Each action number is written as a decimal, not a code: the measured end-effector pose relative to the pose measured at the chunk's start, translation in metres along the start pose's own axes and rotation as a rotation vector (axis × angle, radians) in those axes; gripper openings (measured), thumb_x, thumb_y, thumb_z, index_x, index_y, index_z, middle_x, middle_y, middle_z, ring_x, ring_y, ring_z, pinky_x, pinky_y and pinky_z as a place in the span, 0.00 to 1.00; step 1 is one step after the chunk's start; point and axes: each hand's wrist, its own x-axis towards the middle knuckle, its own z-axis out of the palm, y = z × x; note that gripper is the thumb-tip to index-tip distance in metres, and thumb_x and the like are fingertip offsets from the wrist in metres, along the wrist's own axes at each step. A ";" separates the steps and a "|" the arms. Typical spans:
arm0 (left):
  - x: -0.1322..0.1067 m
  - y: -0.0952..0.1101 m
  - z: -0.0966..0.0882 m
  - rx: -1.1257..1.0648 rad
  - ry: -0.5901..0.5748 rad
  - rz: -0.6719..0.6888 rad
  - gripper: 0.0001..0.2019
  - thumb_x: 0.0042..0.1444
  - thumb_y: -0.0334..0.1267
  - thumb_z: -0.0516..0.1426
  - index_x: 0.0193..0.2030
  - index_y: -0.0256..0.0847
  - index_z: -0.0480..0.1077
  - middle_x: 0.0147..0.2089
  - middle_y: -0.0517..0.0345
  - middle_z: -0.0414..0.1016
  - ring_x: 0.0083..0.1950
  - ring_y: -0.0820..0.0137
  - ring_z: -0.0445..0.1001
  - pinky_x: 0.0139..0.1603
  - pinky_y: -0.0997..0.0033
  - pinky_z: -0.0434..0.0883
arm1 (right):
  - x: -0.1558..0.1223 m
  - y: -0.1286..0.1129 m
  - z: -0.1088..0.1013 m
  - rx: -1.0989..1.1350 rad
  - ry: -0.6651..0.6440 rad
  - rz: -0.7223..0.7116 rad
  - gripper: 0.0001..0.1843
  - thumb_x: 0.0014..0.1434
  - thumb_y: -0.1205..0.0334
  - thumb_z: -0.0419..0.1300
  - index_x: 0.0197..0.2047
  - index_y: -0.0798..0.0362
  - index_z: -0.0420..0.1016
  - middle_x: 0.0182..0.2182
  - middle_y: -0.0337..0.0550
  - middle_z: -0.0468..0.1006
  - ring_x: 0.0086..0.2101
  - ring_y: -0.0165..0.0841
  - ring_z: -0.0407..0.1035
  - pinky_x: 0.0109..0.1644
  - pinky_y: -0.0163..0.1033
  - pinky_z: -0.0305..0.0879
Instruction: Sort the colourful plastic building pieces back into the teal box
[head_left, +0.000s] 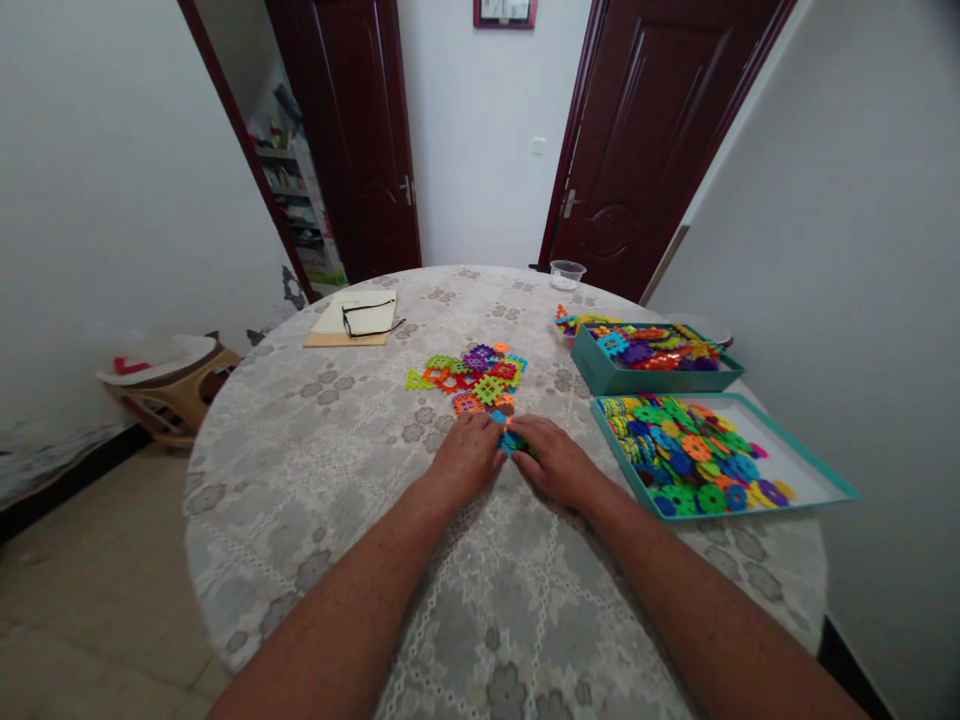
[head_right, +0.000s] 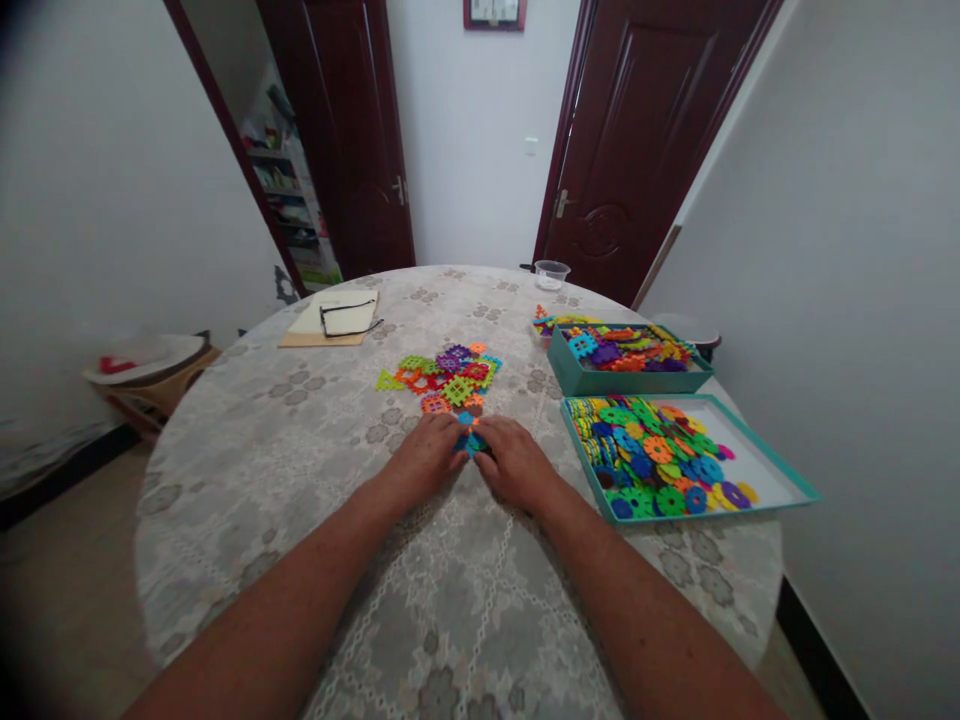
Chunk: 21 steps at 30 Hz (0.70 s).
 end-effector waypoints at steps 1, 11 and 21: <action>0.000 -0.001 0.000 -0.034 0.005 -0.006 0.16 0.63 0.33 0.61 0.57 0.40 0.75 0.56 0.45 0.77 0.60 0.57 0.72 0.66 0.56 0.68 | 0.000 -0.001 -0.003 0.028 -0.002 -0.011 0.24 0.67 0.64 0.60 0.65 0.50 0.73 0.62 0.54 0.77 0.63 0.44 0.68 0.71 0.54 0.59; -0.001 0.001 -0.007 -0.288 0.000 -0.039 0.17 0.57 0.30 0.62 0.53 0.41 0.79 0.51 0.51 0.80 0.55 0.60 0.76 0.60 0.60 0.71 | -0.009 -0.016 -0.022 0.095 -0.079 -0.004 0.24 0.63 0.69 0.62 0.62 0.51 0.75 0.54 0.51 0.81 0.55 0.43 0.72 0.62 0.48 0.65; -0.003 0.004 -0.002 -0.239 -0.014 -0.027 0.24 0.56 0.34 0.66 0.60 0.42 0.76 0.56 0.47 0.78 0.58 0.56 0.75 0.63 0.57 0.70 | -0.006 -0.008 -0.024 0.127 0.115 0.267 0.16 0.69 0.64 0.55 0.54 0.49 0.80 0.49 0.47 0.85 0.49 0.39 0.78 0.57 0.46 0.71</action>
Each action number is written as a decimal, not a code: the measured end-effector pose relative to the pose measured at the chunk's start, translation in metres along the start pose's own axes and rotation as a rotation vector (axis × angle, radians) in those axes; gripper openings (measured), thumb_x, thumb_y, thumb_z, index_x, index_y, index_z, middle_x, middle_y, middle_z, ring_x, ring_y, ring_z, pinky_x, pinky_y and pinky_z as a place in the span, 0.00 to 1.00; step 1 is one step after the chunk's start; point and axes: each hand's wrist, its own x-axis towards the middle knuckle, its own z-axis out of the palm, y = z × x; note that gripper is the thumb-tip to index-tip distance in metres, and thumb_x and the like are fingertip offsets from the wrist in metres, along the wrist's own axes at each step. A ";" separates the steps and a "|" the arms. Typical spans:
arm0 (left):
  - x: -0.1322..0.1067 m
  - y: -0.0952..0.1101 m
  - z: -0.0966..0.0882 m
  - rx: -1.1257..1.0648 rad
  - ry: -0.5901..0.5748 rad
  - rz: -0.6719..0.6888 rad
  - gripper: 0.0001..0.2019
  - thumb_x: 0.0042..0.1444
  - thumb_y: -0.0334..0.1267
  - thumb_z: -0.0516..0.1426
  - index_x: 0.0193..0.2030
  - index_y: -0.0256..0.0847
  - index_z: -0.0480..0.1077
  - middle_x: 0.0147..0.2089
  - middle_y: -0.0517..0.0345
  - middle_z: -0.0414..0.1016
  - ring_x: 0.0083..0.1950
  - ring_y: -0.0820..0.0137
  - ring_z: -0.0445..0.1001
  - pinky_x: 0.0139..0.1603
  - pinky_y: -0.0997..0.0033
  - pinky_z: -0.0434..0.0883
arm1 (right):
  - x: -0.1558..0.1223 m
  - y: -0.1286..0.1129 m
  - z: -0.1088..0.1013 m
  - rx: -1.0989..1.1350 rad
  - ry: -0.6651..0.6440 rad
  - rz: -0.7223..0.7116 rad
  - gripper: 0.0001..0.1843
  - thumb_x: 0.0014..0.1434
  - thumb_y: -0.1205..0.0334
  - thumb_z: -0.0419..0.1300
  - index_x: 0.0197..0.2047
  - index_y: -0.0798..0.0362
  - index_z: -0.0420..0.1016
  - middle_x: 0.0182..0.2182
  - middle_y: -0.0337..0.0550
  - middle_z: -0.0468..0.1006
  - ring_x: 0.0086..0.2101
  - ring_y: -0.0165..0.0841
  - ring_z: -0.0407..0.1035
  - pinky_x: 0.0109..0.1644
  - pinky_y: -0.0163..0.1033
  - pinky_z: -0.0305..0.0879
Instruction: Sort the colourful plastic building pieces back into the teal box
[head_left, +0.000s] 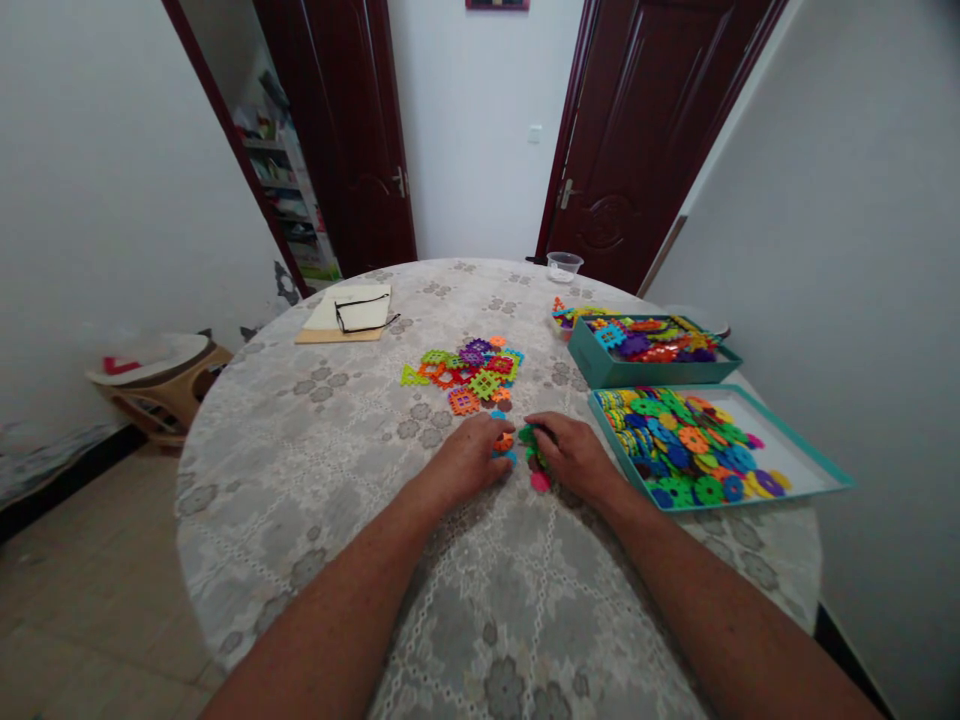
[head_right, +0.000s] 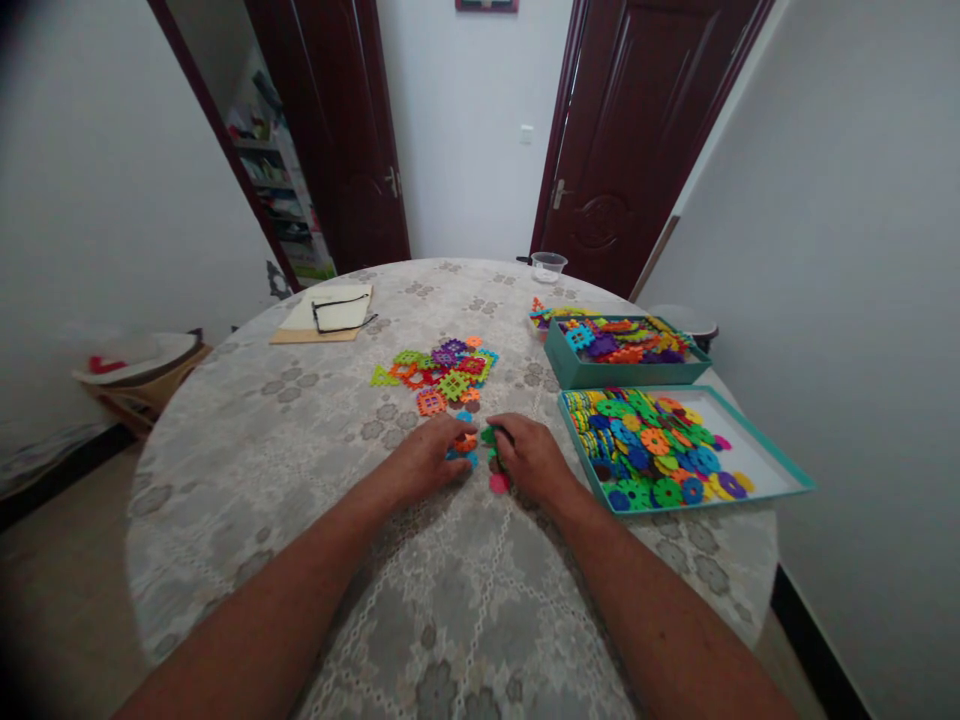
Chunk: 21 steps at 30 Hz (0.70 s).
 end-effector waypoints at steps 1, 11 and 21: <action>-0.001 0.001 0.000 0.016 -0.010 -0.001 0.23 0.56 0.35 0.66 0.60 0.43 0.76 0.56 0.47 0.78 0.59 0.56 0.75 0.64 0.56 0.70 | 0.001 0.001 -0.002 0.014 0.032 0.038 0.16 0.69 0.63 0.55 0.54 0.49 0.80 0.50 0.47 0.85 0.50 0.40 0.78 0.57 0.46 0.71; -0.003 0.012 -0.004 0.149 -0.075 0.025 0.17 0.59 0.40 0.67 0.55 0.42 0.77 0.55 0.45 0.76 0.59 0.53 0.72 0.62 0.55 0.69 | -0.008 0.001 -0.040 -0.019 -0.270 0.038 0.10 0.67 0.62 0.60 0.45 0.49 0.82 0.41 0.43 0.85 0.41 0.38 0.78 0.46 0.42 0.70; -0.004 0.023 0.012 0.228 -0.073 0.095 0.17 0.61 0.50 0.67 0.50 0.42 0.77 0.50 0.47 0.76 0.54 0.55 0.72 0.56 0.57 0.69 | -0.015 0.012 -0.033 -0.115 -0.261 0.027 0.20 0.57 0.64 0.69 0.53 0.50 0.83 0.46 0.49 0.82 0.44 0.41 0.76 0.51 0.44 0.70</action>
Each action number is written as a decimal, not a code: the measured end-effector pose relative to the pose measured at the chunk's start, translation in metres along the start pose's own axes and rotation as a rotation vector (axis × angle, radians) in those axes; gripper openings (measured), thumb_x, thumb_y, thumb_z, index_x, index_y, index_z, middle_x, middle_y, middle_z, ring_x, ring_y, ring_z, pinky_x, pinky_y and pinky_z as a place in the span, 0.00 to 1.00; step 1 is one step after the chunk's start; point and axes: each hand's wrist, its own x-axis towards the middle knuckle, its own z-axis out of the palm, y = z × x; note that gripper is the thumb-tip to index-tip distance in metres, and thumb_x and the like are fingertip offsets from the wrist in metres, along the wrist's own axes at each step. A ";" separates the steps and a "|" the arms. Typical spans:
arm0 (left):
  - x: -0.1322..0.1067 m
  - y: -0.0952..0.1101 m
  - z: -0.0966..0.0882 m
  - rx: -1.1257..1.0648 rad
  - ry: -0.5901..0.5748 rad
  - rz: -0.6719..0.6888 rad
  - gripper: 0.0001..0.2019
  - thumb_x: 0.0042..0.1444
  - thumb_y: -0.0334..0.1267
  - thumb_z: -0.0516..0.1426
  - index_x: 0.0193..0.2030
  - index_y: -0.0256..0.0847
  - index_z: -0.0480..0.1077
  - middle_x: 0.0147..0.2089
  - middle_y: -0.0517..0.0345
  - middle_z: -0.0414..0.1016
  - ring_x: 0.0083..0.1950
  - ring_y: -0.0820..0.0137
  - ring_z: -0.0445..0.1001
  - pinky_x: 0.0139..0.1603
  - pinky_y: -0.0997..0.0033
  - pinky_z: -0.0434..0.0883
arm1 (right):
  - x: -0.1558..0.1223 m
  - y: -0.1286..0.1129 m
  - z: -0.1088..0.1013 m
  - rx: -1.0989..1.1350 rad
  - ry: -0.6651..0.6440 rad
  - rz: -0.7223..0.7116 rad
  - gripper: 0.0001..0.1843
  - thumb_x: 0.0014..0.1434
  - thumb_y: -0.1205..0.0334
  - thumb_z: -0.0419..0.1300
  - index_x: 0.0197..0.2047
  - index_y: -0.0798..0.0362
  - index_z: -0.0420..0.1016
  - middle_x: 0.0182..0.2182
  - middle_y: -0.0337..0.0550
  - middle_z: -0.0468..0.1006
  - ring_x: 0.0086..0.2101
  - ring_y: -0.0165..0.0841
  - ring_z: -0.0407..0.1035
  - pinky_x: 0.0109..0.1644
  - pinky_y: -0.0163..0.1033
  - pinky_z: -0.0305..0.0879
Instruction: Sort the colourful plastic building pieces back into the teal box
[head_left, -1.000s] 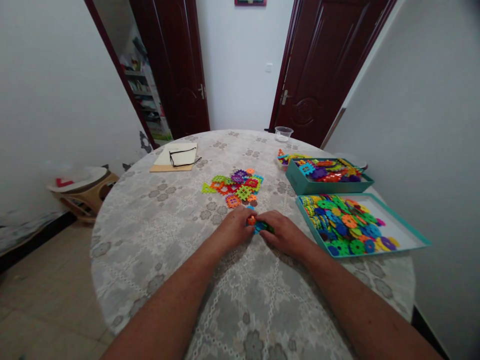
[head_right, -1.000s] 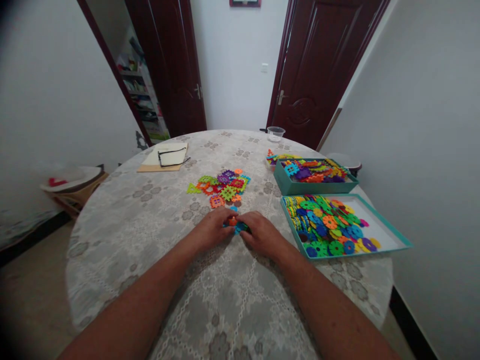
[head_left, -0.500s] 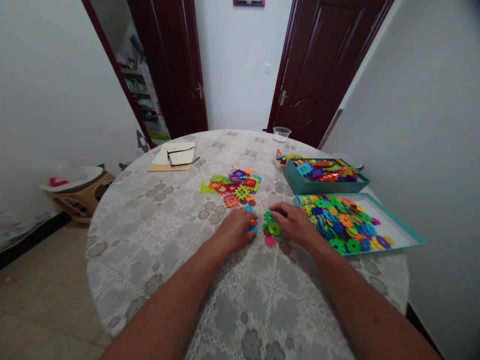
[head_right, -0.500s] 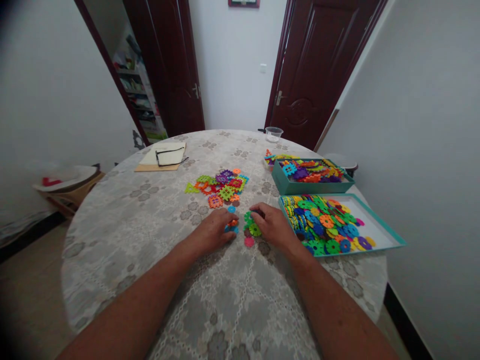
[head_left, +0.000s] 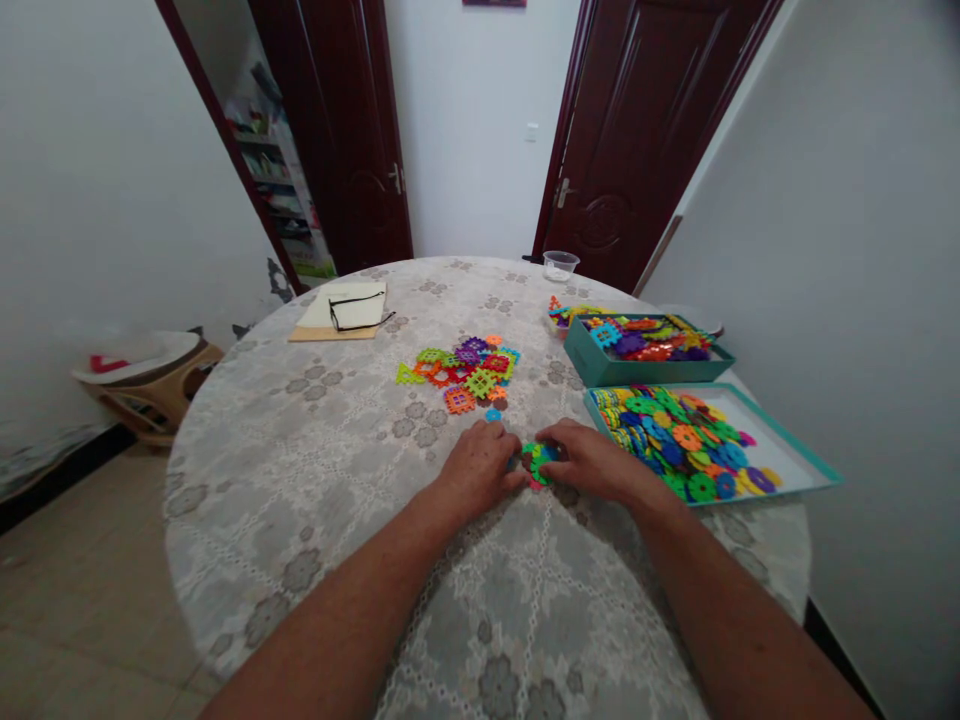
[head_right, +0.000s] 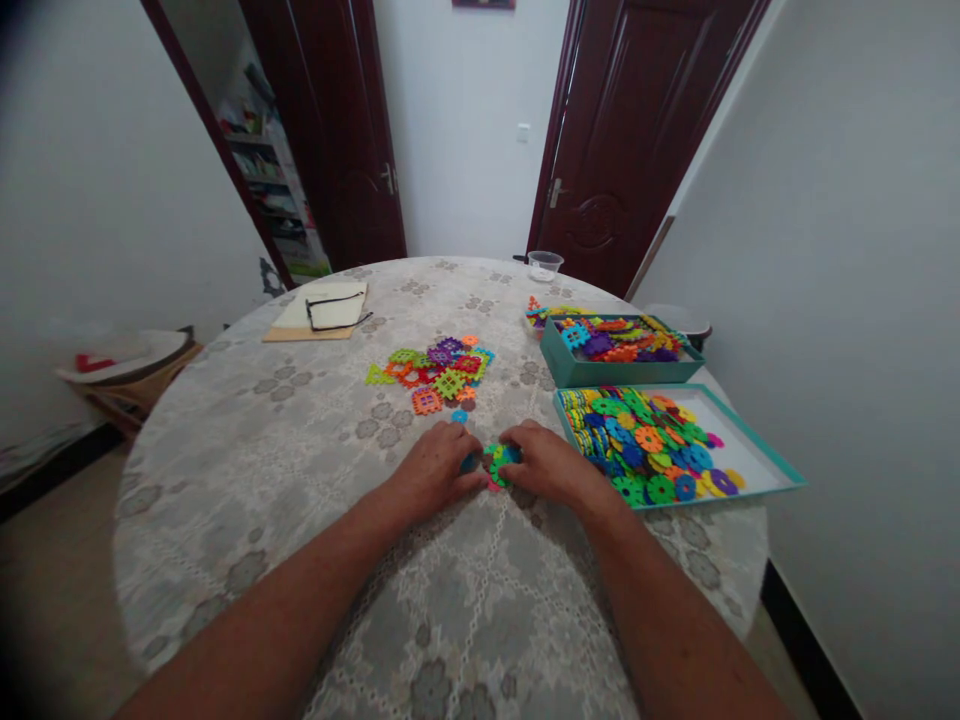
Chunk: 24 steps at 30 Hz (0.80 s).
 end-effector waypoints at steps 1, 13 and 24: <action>0.000 0.001 0.000 0.003 -0.004 -0.009 0.16 0.61 0.49 0.67 0.50 0.42 0.77 0.50 0.48 0.76 0.54 0.55 0.72 0.56 0.57 0.69 | 0.000 0.000 0.001 -0.005 -0.014 -0.005 0.19 0.57 0.63 0.68 0.53 0.50 0.83 0.46 0.49 0.82 0.44 0.41 0.76 0.51 0.44 0.70; 0.001 0.008 -0.001 0.010 -0.038 -0.084 0.16 0.60 0.46 0.67 0.52 0.43 0.77 0.52 0.47 0.76 0.55 0.53 0.72 0.55 0.56 0.69 | 0.011 -0.009 -0.005 0.046 -0.102 0.043 0.15 0.52 0.67 0.67 0.44 0.50 0.76 0.39 0.41 0.79 0.38 0.36 0.72 0.40 0.38 0.65; 0.000 0.009 -0.005 0.088 -0.084 -0.058 0.17 0.62 0.49 0.64 0.54 0.44 0.74 0.53 0.48 0.74 0.56 0.54 0.71 0.58 0.56 0.69 | 0.003 -0.021 -0.001 0.166 -0.182 0.026 0.13 0.57 0.64 0.65 0.45 0.48 0.70 0.37 0.36 0.78 0.37 0.34 0.70 0.37 0.35 0.59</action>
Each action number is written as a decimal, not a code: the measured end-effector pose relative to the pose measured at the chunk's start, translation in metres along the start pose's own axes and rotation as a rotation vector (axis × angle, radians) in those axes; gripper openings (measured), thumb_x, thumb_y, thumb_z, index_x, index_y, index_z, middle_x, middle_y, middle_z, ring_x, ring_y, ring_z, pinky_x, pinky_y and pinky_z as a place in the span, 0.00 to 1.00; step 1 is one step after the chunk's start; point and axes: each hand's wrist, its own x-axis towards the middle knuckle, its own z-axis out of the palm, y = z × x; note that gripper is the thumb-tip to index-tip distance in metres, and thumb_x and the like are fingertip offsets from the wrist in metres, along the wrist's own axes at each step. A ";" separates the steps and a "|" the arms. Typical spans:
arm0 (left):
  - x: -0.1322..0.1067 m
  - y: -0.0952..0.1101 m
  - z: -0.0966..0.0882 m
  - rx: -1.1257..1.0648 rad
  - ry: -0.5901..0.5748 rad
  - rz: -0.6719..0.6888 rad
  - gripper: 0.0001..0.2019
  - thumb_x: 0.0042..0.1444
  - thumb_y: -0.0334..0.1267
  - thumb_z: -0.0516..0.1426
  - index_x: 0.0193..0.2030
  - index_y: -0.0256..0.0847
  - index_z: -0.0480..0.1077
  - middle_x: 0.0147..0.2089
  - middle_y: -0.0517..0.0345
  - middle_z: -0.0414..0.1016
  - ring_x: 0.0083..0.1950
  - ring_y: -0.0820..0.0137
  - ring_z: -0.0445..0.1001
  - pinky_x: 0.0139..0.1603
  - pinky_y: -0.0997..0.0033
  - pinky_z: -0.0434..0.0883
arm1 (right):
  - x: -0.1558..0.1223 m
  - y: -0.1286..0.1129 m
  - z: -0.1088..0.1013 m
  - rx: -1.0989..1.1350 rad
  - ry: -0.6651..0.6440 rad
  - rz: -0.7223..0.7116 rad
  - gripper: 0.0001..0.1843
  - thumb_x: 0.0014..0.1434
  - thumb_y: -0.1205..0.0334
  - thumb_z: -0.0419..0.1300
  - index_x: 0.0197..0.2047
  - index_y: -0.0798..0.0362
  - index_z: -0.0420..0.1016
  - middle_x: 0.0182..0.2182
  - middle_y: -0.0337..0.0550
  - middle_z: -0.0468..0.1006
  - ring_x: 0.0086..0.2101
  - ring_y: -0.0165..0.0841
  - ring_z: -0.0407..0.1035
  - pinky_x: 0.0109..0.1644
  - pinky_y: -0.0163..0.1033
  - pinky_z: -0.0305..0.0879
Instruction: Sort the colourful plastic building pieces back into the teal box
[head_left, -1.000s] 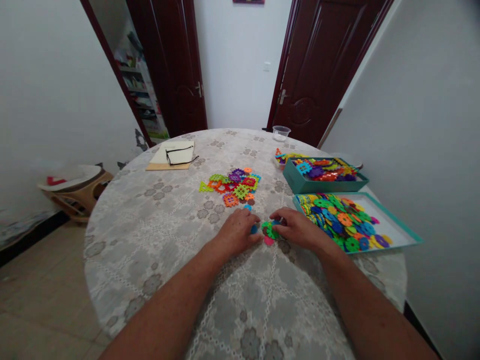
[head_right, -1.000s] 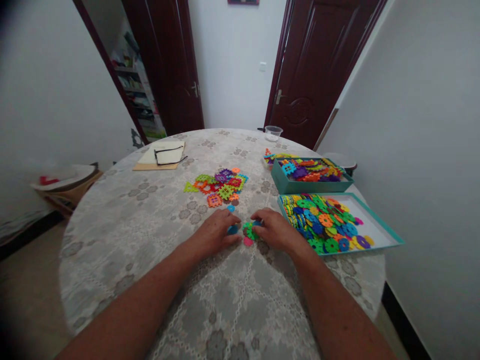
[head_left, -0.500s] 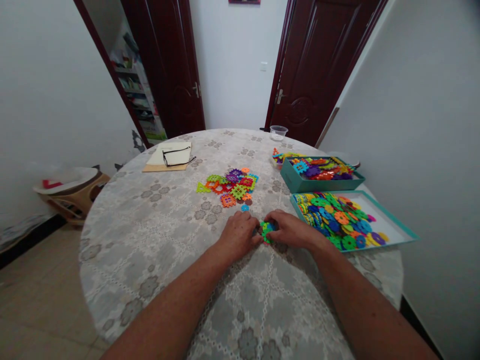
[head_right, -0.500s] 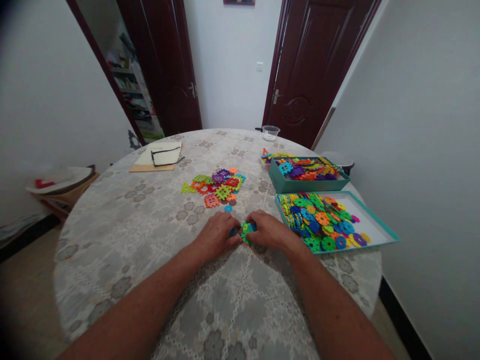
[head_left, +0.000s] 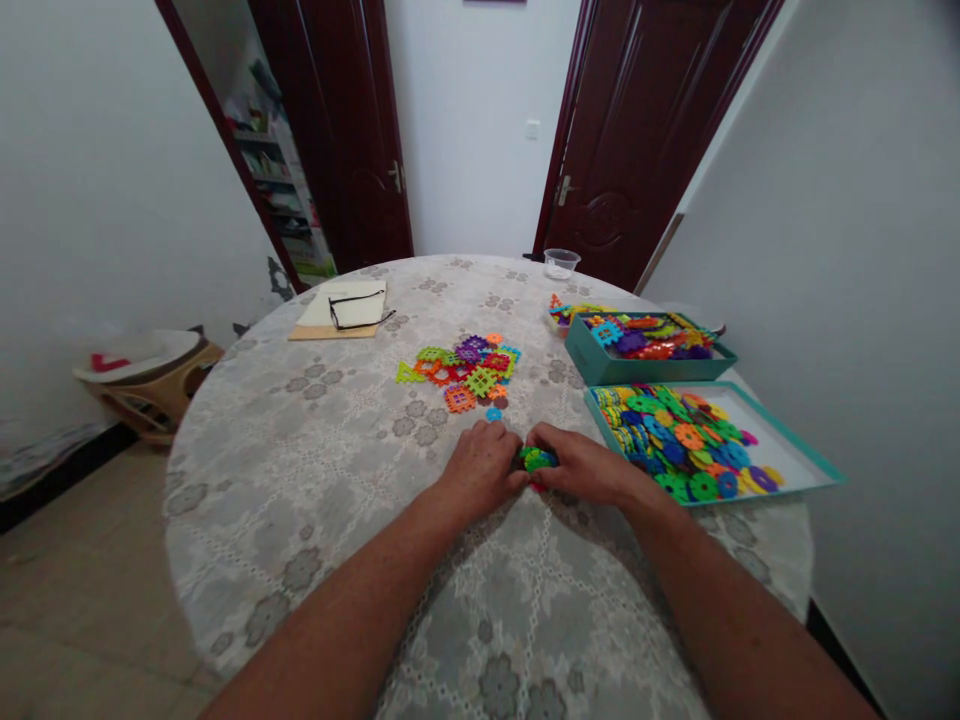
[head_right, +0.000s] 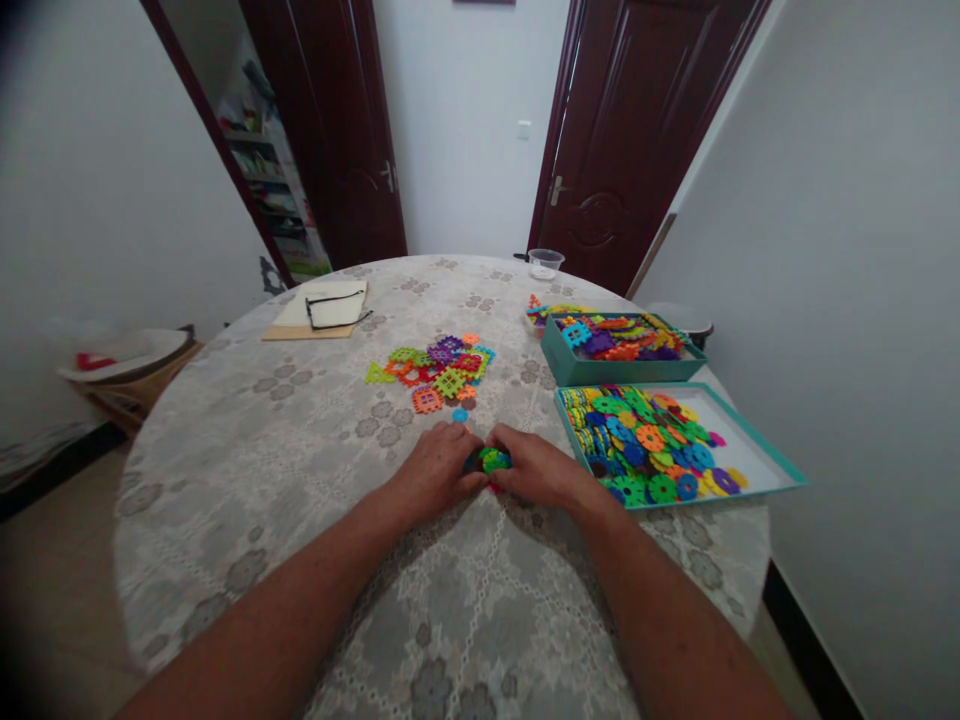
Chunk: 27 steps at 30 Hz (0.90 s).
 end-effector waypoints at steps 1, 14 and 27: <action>0.000 0.000 -0.001 0.006 -0.005 0.002 0.17 0.62 0.48 0.64 0.54 0.44 0.74 0.53 0.48 0.74 0.56 0.54 0.71 0.58 0.56 0.68 | 0.000 -0.001 0.000 -0.001 -0.003 0.004 0.13 0.57 0.64 0.64 0.46 0.48 0.71 0.37 0.37 0.78 0.37 0.34 0.70 0.38 0.35 0.59; -0.002 0.008 0.000 -0.026 -0.002 0.184 0.14 0.64 0.50 0.64 0.53 0.49 0.78 0.54 0.52 0.76 0.57 0.55 0.70 0.54 0.56 0.68 | -0.024 0.011 -0.056 -0.416 0.576 0.177 0.23 0.63 0.64 0.56 0.62 0.53 0.70 0.52 0.53 0.80 0.50 0.44 0.75 0.54 0.43 0.66; -0.002 0.020 0.011 -0.001 -0.055 0.191 0.06 0.67 0.39 0.58 0.47 0.41 0.72 0.49 0.50 0.77 0.53 0.59 0.72 0.57 0.58 0.68 | -0.026 0.033 -0.066 -0.637 0.926 0.209 0.20 0.61 0.71 0.52 0.54 0.57 0.76 0.51 0.60 0.78 0.55 0.50 0.70 0.60 0.53 0.65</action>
